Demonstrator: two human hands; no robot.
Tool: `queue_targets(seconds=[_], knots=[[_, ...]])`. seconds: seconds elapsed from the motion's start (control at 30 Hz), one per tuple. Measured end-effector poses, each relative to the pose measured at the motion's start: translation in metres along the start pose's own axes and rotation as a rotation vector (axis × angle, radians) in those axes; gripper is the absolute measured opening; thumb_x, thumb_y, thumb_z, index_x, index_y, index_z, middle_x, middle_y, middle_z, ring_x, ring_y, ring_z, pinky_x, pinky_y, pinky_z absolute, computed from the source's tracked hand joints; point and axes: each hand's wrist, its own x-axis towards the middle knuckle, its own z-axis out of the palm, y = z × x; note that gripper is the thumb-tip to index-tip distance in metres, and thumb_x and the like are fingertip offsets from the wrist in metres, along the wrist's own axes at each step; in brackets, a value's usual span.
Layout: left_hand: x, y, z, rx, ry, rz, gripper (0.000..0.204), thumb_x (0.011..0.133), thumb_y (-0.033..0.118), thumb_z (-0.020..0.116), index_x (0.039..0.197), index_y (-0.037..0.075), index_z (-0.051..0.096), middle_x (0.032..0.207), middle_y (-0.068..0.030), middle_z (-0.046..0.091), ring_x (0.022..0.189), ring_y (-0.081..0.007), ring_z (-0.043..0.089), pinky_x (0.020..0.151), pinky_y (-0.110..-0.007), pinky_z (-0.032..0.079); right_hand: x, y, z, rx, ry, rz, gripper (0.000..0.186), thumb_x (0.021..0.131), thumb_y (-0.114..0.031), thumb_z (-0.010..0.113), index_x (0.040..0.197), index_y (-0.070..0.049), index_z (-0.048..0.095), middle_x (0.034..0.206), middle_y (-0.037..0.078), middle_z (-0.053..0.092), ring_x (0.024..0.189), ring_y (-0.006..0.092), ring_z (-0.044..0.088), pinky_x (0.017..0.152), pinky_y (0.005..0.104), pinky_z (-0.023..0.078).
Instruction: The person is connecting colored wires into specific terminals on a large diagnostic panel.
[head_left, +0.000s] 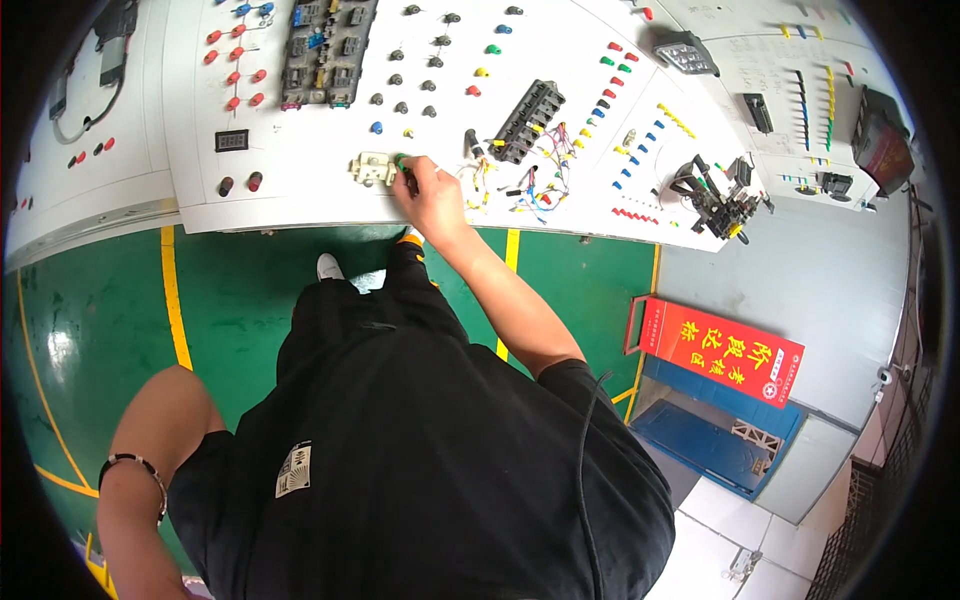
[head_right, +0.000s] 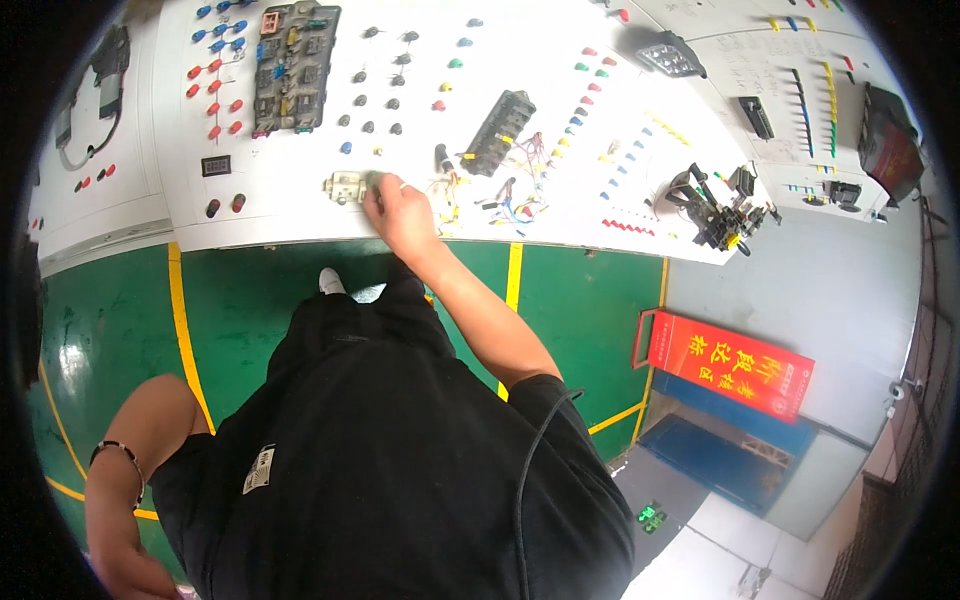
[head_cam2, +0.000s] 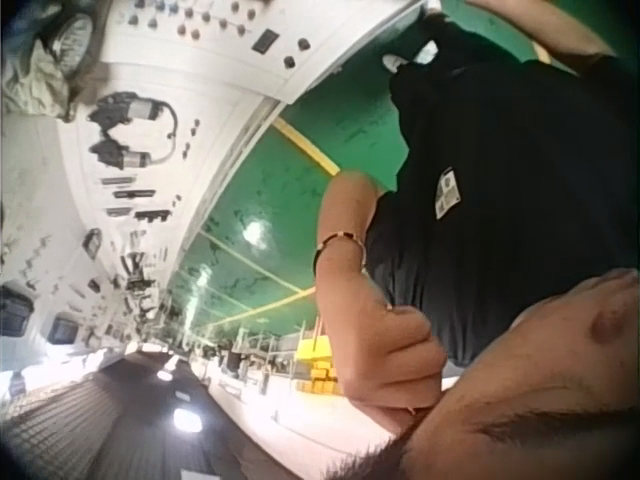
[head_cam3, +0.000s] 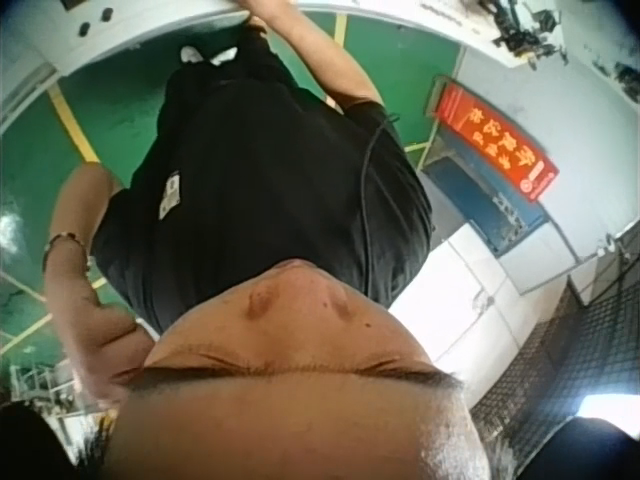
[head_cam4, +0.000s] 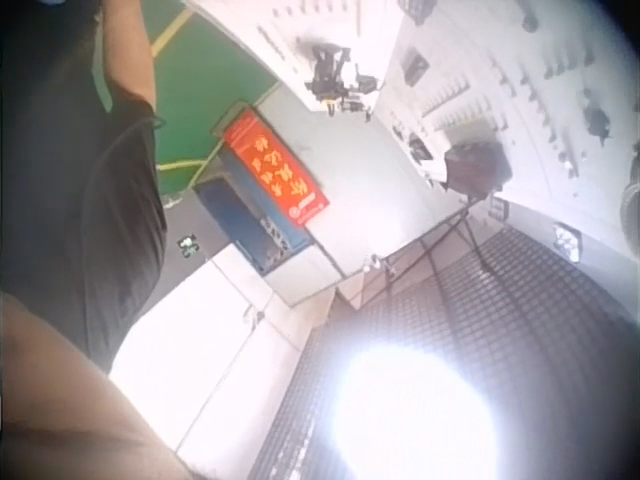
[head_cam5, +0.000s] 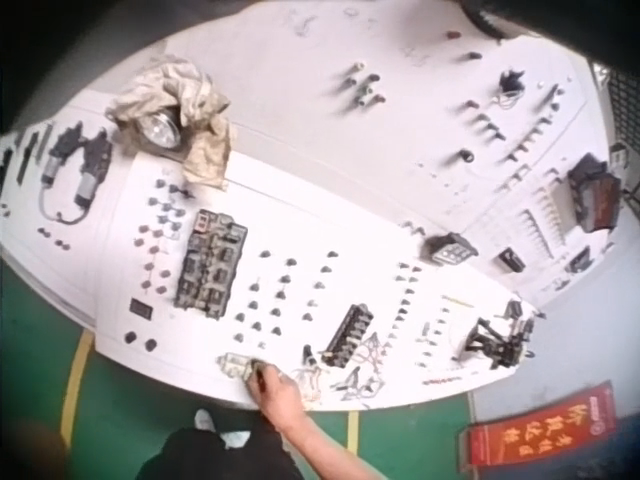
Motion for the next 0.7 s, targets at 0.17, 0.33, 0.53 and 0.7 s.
queue_targets(seconds=[0.17,0.33,0.53,0.7], knots=[[-0.002,-0.02,-0.011,-0.077,-0.13,0.055,0.026,0.089,0.004,0.043,0.064,0.008,0.043,0.054,0.0025,0.027,0.043,-0.0081,0.024,0.04,-0.026,0.016,0.001,0.004,-0.001,-0.08,0.01,-0.088,0.019,0.081,-0.005,0.072,0.092,-0.003,0.057,0.065,0.012,0.063,0.055,0.029,0.064,0.049,0.0377,0.051],[0.001,-0.021,-0.011,-0.072,-0.211,-0.026,0.018,0.085,-0.001,0.047,0.069,0.006,0.044,0.052,0.0003,0.028,0.042,-0.0092,0.024,0.039,-0.026,0.016,0.005,0.007,-0.009,-0.105,-0.082,-0.183,0.016,0.083,-0.006,0.068,0.088,-0.003,0.054,0.069,0.014,0.061,0.058,0.0344,0.062,0.053,0.0443,0.051],[-0.002,-0.015,-0.013,-0.067,-0.277,0.01,0.019,0.069,-0.007,0.054,0.082,0.003,0.045,0.051,-0.0029,0.031,0.041,-0.0098,0.024,0.038,-0.028,0.017,0.008,0.009,-0.012,-0.159,-0.179,-0.173,0.016,0.083,-0.009,0.065,0.084,-0.004,0.05,0.069,0.013,0.06,0.059,0.0345,0.063,0.053,0.0447,0.052],[0.005,-0.022,-0.016,-0.055,-0.277,0.002,0.02,0.071,-0.006,0.055,0.078,0.006,0.041,0.051,-0.0041,0.034,0.04,-0.011,0.028,0.038,-0.028,0.017,0.015,0.008,-0.021,-0.252,-0.24,-0.18,0.017,0.083,-0.01,0.066,0.084,-0.005,0.049,0.072,0.012,0.061,0.061,0.0331,0.063,0.054,0.0434,0.052]])
